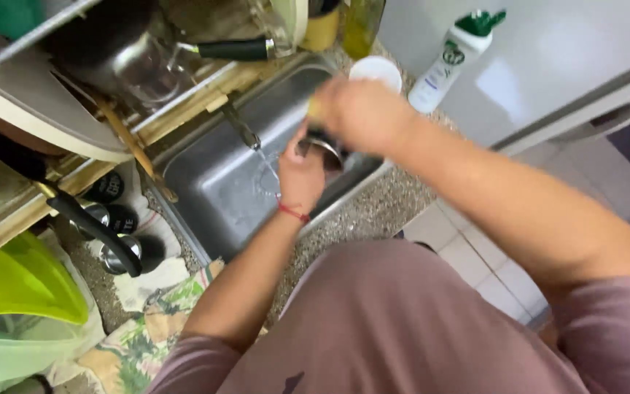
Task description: The person washes several black cups in a kitchen sink using a sponge and dish soap. They scrub the inside and outside of each cup, rinse them under running water, and place them in a dish rack.
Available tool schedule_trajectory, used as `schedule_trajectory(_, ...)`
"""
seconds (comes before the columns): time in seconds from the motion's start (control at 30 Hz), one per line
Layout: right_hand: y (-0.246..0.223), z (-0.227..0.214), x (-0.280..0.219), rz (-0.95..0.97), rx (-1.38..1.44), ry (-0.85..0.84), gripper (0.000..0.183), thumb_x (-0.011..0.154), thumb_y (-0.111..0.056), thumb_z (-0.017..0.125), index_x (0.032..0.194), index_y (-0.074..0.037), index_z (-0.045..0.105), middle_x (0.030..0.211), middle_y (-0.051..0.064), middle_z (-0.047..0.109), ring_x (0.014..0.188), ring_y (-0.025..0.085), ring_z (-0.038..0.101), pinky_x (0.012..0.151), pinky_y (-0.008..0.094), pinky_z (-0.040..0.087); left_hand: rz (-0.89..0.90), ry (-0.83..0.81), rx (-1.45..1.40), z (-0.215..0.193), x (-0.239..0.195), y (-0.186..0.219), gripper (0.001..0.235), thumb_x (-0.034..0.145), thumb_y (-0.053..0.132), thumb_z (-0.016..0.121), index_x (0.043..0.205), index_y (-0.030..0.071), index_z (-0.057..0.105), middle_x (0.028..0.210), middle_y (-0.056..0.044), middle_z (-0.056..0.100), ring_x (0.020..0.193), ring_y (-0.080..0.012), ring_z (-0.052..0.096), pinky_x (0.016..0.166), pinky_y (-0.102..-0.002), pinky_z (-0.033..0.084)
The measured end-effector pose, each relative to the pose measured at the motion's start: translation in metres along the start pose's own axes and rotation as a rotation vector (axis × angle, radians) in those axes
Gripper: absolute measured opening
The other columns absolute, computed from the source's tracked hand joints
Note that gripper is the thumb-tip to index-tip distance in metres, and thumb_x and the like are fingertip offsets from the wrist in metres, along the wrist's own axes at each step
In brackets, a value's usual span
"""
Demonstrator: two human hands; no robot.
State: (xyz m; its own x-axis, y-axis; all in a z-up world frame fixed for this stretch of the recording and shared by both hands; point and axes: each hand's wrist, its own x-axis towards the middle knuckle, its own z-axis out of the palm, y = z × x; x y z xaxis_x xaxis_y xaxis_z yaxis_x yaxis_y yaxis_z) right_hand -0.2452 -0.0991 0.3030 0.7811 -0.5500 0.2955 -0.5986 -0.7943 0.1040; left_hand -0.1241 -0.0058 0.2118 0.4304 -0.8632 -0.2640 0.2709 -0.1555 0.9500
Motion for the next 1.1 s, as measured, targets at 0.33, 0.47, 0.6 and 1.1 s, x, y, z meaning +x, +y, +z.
schedule_trajectory(0.33,-0.012,0.026,-0.026,-0.013,0.193,0.389,0.021,0.105,-0.036,0.048,0.103,-0.02,0.061,0.09,0.0,0.057,0.079,0.027,0.065,0.062,0.043,0.054,-0.038,0.188,0.038,0.015,-0.014,0.009,0.049,0.083,0.02,0.062,0.132,0.019,0.061,0.085,-0.01,0.066,0.063,-0.0194,0.059,0.052,-0.032,0.048)
schedule_trajectory(0.47,-0.017,0.034,-0.035,0.145,0.16,0.474,0.018,0.102,-0.029,0.051,0.102,-0.015,0.062,0.087,0.004,0.053,0.071,0.031,0.061,0.056,0.047,0.053,-0.282,0.05,-0.411,0.014,-0.02,0.016,0.027,0.095,0.012,0.037,0.072,0.007,0.051,0.043,-0.002,0.03,0.024,-0.0141,0.034,0.021,-0.026,0.022)
schedule_trajectory(0.6,-0.033,0.062,-0.048,-0.099,0.095,0.676,0.016,0.094,-0.034,0.058,0.093,-0.025,0.071,0.082,-0.002,0.046,0.066,0.022,0.055,0.057,0.034,0.048,-0.419,-0.035,-0.564,0.011,-0.017,-0.006,0.039,0.102,0.023,0.024,0.068,0.014,0.042,0.048,0.005,0.024,0.025,-0.0074,0.028,0.025,-0.022,0.021)
schedule_trajectory(1.1,0.031,0.028,-0.057,-0.44,0.458,0.656,0.021,0.099,-0.016,0.053,0.103,-0.014,0.073,0.09,0.013,0.057,0.074,0.033,0.058,0.069,0.046,0.052,-0.422,-0.177,-0.695,0.014,-0.019,0.012,0.049,0.105,0.031,0.011,0.064,0.018,0.034,0.05,0.009,0.02,0.029,-0.0045,0.025,0.028,-0.019,0.018)
